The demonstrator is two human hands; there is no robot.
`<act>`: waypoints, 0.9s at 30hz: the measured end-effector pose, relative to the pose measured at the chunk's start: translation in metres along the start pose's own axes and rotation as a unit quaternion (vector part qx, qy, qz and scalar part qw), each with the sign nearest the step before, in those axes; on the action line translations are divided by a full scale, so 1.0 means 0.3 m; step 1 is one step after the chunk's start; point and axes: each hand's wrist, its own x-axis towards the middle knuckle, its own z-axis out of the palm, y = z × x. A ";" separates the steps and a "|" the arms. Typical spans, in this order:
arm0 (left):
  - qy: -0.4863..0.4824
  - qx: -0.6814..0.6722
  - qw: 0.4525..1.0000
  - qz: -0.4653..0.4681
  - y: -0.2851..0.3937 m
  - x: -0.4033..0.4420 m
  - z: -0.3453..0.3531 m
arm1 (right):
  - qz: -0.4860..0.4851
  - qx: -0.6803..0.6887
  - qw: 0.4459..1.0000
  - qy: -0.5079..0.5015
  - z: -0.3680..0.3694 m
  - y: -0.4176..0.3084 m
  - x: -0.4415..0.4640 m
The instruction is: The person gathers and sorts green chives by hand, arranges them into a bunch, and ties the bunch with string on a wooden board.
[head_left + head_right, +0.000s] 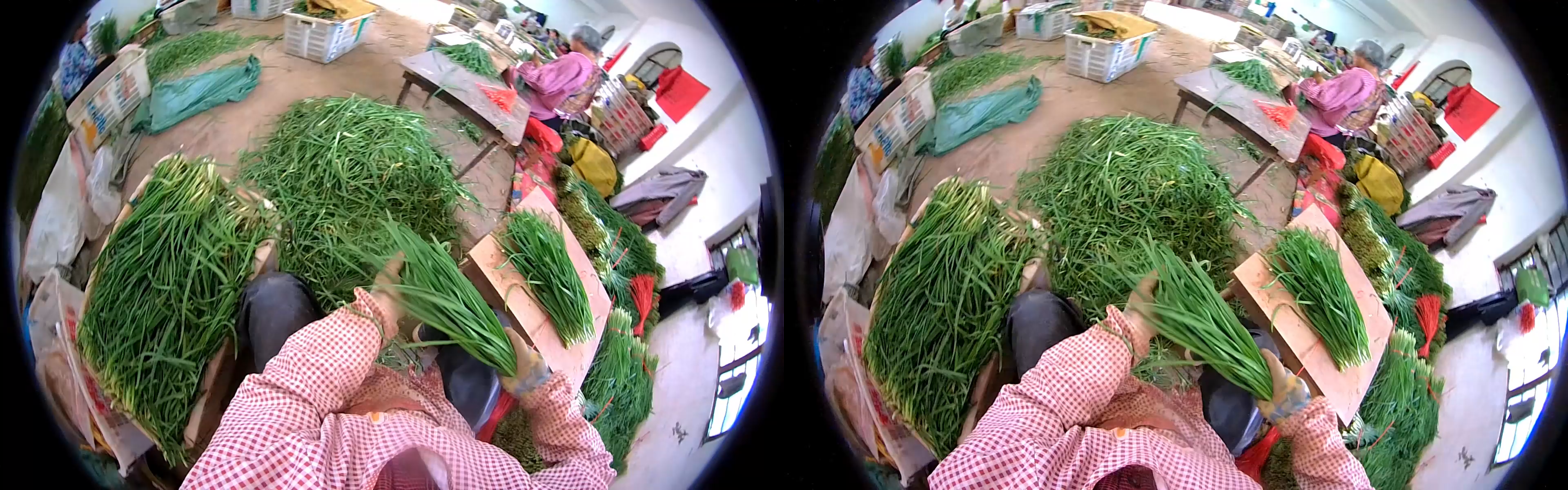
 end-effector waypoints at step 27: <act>-0.273 0.241 0.921 -0.137 -0.174 -0.296 0.164 | 0.112 0.395 0.910 -0.052 -0.276 -0.135 0.180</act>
